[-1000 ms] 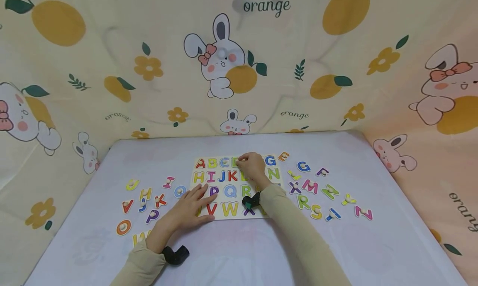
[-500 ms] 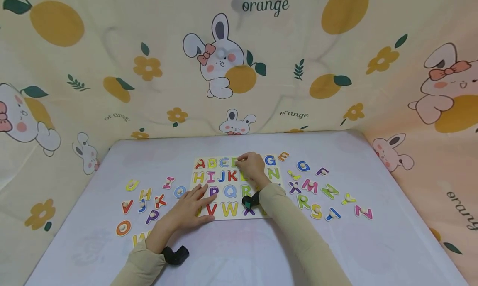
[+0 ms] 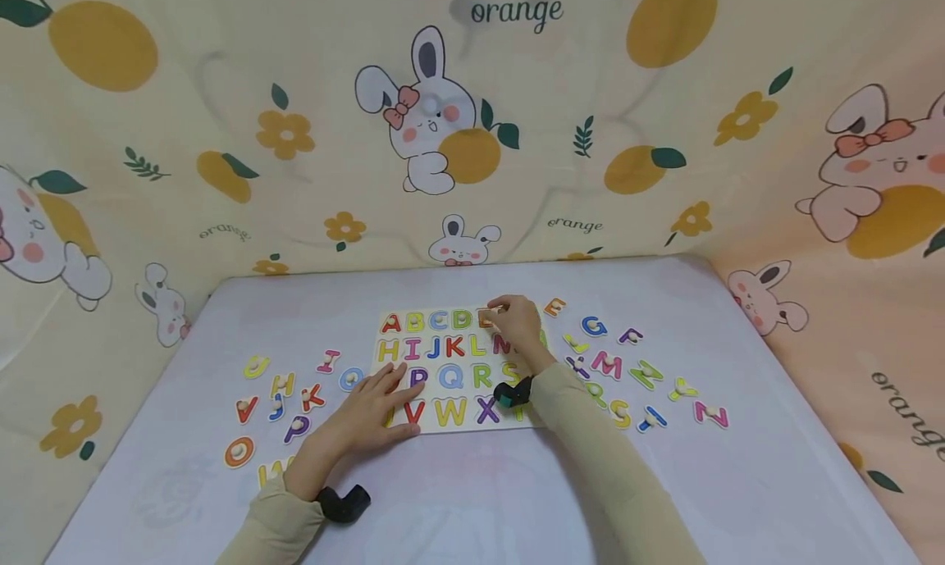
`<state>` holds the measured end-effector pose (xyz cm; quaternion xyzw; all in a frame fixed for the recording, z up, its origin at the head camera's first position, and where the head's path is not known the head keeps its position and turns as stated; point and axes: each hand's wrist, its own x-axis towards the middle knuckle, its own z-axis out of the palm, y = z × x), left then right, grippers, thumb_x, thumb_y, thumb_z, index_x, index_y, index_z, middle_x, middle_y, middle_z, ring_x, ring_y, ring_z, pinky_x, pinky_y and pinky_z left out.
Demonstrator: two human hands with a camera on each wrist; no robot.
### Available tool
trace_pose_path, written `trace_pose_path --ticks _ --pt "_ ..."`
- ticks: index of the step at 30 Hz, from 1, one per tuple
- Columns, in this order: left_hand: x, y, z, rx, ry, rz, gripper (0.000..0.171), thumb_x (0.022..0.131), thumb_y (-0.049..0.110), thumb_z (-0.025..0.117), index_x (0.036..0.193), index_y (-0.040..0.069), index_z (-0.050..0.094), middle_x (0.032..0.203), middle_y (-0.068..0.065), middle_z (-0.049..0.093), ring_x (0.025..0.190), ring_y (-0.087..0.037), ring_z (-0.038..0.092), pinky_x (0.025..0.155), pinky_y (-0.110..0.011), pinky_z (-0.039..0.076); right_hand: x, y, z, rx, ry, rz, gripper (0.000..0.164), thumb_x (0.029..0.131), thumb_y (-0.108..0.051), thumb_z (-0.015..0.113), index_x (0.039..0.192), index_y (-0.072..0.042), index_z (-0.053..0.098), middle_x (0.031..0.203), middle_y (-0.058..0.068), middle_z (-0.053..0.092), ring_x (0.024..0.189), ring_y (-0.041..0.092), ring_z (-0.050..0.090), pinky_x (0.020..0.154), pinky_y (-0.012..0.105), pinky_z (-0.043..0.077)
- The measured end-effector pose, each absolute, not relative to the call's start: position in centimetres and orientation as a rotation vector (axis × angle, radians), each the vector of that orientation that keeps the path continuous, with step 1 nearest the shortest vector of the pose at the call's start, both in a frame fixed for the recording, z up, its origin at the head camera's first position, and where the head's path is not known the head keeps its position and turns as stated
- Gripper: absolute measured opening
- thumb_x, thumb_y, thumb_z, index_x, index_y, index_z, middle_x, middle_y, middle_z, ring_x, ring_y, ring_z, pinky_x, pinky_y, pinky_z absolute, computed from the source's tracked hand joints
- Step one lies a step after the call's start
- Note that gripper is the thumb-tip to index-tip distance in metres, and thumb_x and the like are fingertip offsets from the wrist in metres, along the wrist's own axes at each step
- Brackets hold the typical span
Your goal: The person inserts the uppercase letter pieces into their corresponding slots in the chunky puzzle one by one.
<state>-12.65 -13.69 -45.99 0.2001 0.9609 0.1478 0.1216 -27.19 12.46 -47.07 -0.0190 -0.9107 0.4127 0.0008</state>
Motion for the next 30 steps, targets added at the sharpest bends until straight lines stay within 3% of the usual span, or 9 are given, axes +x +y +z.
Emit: trace_pose_path --ticks 6,11,16,23,30 --pt "-12.7 -13.7 -46.1 0.589 2.809 0.434 0.067 0.087 0.056 0.061 0.146 0.031 0.041 0.162 -0.008 0.025 0.151 -0.035 0.017 0.118 -0.060 0.021 -27.1 14.4 -46.9 -0.118 -2.813 1.351 0.028 0.085 -0.028 0.072 0.106 -0.008 0.074 0.072 0.000 0.052 0.064 0.014 0.042 0.056 0.025 0.030" --pt "-12.7 -13.8 -46.3 0.597 2.818 0.427 0.067 0.086 0.057 0.061 0.146 0.032 0.041 0.162 -0.008 0.025 0.151 -0.035 0.018 0.118 -0.059 0.022 -27.4 16.3 -46.9 -0.208 -2.815 1.343 0.032 0.087 -0.028 0.071 0.111 -0.007 0.072 0.077 0.001 0.053 0.071 0.016 0.044 0.061 0.025 0.033" --pt "-12.7 -13.9 -46.4 0.599 2.815 0.429 0.067 0.087 0.057 0.061 0.146 0.032 0.041 0.162 -0.008 0.024 0.151 -0.035 0.017 0.118 -0.060 0.022 -27.4 18.1 -47.0 -0.277 -2.772 1.394 0.033 0.088 -0.027 0.070 0.113 -0.006 0.070 0.077 0.003 0.051 0.072 0.018 0.043 0.059 0.025 0.034" --pt "-12.7 -13.9 -46.2 0.585 2.803 0.444 0.067 0.087 0.056 0.061 0.146 0.031 0.041 0.162 -0.009 0.024 0.151 -0.036 0.017 0.118 -0.061 0.020 -27.3 20.2 -47.1 -0.354 -2.801 1.370 0.036 0.089 -0.028 0.068 0.117 -0.005 0.067 0.091 0.007 0.055 0.084 0.018 0.047 0.066 0.025 0.036" --pt "-12.6 -13.7 -46.0 0.581 2.798 0.468 0.066 0.087 0.054 0.062 0.145 0.031 0.042 0.162 -0.009 0.024 0.151 -0.036 0.016 0.119 -0.061 0.019 -27.4 21.6 -47.1 -0.482 -2.829 1.362 0.036 0.089 -0.031 0.068 0.118 -0.010 0.067 0.094 0.005 0.053 0.084 0.019 0.047 0.061 0.024 0.039"
